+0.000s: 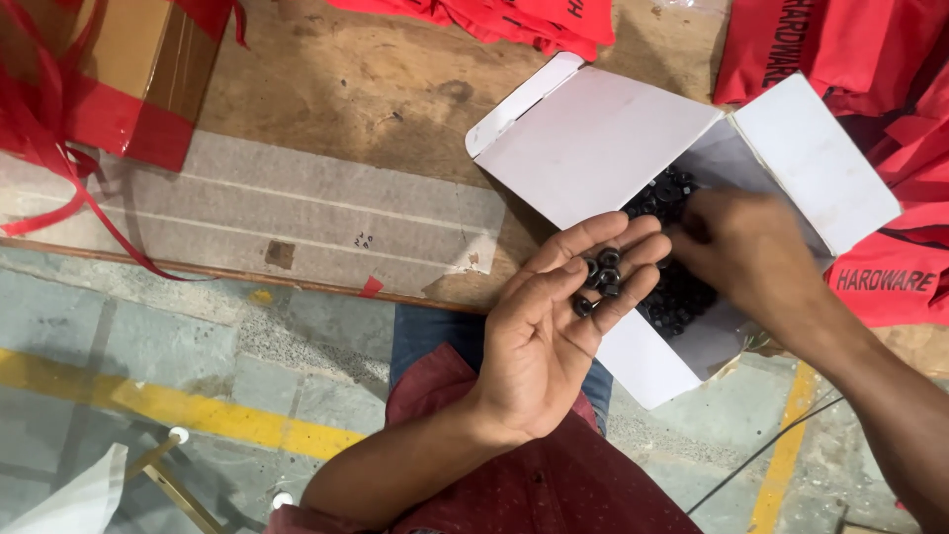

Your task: Picking up small metal hardware components from a box and placing them into red fabric bags.

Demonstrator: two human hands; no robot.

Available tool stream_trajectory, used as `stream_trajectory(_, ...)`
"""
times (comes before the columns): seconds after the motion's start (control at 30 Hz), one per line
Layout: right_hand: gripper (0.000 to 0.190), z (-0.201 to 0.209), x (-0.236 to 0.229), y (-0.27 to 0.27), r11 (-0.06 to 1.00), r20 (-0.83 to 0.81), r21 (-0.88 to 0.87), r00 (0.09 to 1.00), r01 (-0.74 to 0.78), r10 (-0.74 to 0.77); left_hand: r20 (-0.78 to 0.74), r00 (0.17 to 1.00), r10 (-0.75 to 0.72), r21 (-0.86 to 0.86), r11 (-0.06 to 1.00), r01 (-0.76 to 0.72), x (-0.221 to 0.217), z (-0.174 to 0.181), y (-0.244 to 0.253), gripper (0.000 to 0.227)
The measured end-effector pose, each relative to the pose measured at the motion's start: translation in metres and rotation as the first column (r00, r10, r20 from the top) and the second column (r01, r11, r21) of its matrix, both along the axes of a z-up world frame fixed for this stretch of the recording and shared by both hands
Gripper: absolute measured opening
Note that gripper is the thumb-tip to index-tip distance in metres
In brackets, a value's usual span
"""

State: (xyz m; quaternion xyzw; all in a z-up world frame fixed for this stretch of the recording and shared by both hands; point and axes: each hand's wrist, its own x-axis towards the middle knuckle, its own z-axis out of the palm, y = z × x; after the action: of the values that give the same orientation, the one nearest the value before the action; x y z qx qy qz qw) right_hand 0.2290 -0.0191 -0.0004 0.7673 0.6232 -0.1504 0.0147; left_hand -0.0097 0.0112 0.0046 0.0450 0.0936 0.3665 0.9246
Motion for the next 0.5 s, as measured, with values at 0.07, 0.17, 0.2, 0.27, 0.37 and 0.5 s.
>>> stream_trajectory(0.07,0.018,0.004,0.003,-0.004,0.999,-0.071,0.009,0.997,0.032,-0.032,0.004,1.0,0.002,-0.015,1.0,-0.002,0.0,-0.002,0.0,0.045)
stream_trajectory(0.17,0.018,0.002,0.007,-0.006,0.998,-0.141,0.063,0.99,0.022,-0.013,0.016,1.0,-0.013,-0.023,1.0,0.013,0.002,-0.005,-0.001,0.045)
stream_trajectory(0.2,0.02,0.0,0.008,-0.007,0.994,-0.137,0.103,0.99,-0.032,0.046,0.023,1.0,-0.019,-0.024,1.0,0.02,0.003,-0.006,-0.002,0.045)
stream_trajectory(0.27,0.023,-0.008,0.009,-0.003,0.986,-0.077,0.123,0.99,-0.11,0.12,0.03,0.999,-0.024,-0.026,0.999,0.025,0.005,-0.006,-0.003,0.045)
stream_trajectory(0.37,0.028,-0.016,0.007,0.001,0.97,0.043,0.096,0.975,-0.221,0.218,0.016,1.0,-0.015,-0.028,0.999,0.015,0.004,-0.004,-0.005,0.045)
stream_trajectory(0.5,0.03,-0.024,0.008,0.01,0.965,0.164,-0.024,0.951,-0.262,0.262,-0.03,0.999,0.014,-0.058,0.998,-0.015,0.002,-0.001,-0.004,0.045)
